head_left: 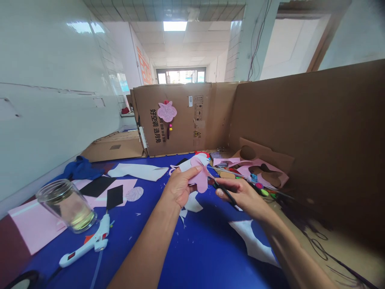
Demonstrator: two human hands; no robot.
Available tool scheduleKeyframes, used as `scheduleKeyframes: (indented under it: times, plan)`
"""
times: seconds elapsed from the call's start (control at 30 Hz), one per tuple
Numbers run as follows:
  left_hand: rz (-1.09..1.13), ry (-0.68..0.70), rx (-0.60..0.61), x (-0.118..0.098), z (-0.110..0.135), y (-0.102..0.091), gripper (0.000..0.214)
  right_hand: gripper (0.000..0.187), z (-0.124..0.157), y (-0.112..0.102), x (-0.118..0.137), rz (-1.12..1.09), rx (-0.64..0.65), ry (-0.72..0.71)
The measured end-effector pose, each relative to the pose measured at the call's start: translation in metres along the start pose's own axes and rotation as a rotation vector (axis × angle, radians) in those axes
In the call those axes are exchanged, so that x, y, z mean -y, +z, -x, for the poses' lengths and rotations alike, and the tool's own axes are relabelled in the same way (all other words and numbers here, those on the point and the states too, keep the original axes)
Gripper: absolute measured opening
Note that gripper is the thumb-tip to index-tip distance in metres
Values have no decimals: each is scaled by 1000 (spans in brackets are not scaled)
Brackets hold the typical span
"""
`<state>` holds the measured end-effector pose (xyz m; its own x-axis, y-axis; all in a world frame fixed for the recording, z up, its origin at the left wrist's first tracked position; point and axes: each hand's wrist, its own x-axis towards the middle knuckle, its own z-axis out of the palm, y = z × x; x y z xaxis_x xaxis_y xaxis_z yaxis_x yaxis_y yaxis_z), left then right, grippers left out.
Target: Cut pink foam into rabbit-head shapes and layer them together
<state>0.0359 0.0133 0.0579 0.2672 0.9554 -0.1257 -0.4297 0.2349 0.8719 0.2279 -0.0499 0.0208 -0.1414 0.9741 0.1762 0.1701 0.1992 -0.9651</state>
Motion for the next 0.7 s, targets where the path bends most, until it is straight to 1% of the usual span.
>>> scheduleKeyframes:
  times: [0.1, 0.23, 0.37, 0.53, 0.7]
  plan:
    - [15, -2, -12, 2, 0, 1, 29, 46, 0, 0, 1, -9, 3, -3]
    - [-2, -26, 22, 2, 1, 1, 27, 42, 0, 0, 3, -6, 12, -24]
    - [-7, -16, 7, 1, 0, 0, 29, 38, 0, -1, 0, -11, 25, -33]
    - [8, 12, -11, 4, -1, 0, 33, 40, -1, 0, -4, -48, 34, -31]
    - [26, 24, -27, 5, -1, 2, 40, 47, -1, 2, -2, -54, 21, -21]
